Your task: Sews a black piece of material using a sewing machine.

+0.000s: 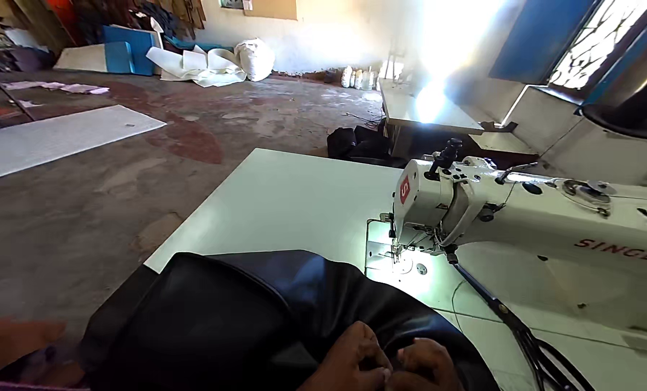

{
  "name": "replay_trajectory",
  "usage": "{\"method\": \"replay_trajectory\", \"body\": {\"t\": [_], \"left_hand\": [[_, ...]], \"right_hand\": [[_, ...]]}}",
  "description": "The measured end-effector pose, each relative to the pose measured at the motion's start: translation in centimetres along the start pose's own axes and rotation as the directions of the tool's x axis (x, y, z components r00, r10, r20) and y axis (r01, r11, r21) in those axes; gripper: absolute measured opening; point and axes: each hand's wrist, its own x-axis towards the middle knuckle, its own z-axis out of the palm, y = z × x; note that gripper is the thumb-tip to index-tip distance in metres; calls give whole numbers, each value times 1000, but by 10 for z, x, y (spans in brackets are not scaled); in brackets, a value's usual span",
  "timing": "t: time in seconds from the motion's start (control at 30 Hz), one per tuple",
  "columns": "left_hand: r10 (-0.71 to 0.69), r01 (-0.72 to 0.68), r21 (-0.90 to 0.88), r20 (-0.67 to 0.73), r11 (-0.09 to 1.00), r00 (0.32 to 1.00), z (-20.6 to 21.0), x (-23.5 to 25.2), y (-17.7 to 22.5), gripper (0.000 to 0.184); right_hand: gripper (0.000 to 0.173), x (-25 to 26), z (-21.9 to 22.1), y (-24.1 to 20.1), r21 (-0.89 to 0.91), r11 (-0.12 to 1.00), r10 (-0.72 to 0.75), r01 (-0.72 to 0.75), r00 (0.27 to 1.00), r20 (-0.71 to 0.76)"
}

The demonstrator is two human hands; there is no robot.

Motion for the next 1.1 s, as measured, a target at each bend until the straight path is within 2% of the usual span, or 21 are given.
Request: {"method": "replay_trajectory", "body": {"t": [0.13, 0.4, 0.47, 0.53, 0.6, 0.67, 0.8, 0.9, 0.93, 0.97, 1.03, 1.1], "left_hand": [[23, -22, -49, 20, 999, 1000, -6, 0, -6, 15], [87, -87, -37, 3, 996, 996, -7, 1, -14, 14], [137, -137, -5, -29, 991, 990, -5, 1, -14, 15], [189, -182, 65, -124, 981, 974, 2, -2, -14, 14], [302, -247, 225, -255, 942, 918, 14, -3, -18, 10], [431, -284, 416, -321, 864, 843, 23, -4, -23, 7], [670, -354, 667, -295, 655, 682, 27, 0, -39, 7], [739, -411, 688, -276, 598, 615, 26, 4, -49, 7], [721, -420, 652, -292, 631, 629, 26, 4, -50, 7], [668, -410, 594, -313, 692, 675, 26, 4, -48, 7], [464, -338, 384, -307, 859, 831, 22, 3, -37, 9], [268, -242, 147, -197, 959, 943, 10, 5, -24, 14]], "right_hand": [[13, 18, -1, -6, -83, 983, 164, -164, 986, -12], [13, 21, 5, -10, -44, 956, 289, -289, 957, -13], [13, 20, 6, -9, -32, 954, 297, -298, 954, -30], [13, 20, 7, -9, -40, 952, 302, -303, 952, -41], [12, 21, 6, -10, -40, 944, 327, -329, 944, -34], [12, 22, 4, -10, -38, 933, 358, -358, 934, -10], [13, 27, -2, -13, -20, 897, 442, -442, 894, 76], [12, 31, -5, -15, -18, 873, 485, -487, 866, 120], [12, 32, -6, -15, -13, 868, 493, -496, 860, 127], [13, 32, -7, -15, -5, 866, 496, -500, 859, 124], [19, 29, -7, -15, 11, 871, 488, -491, 867, 101], [31, 24, -6, -13, 27, 903, 426, -428, 902, 70]]}}
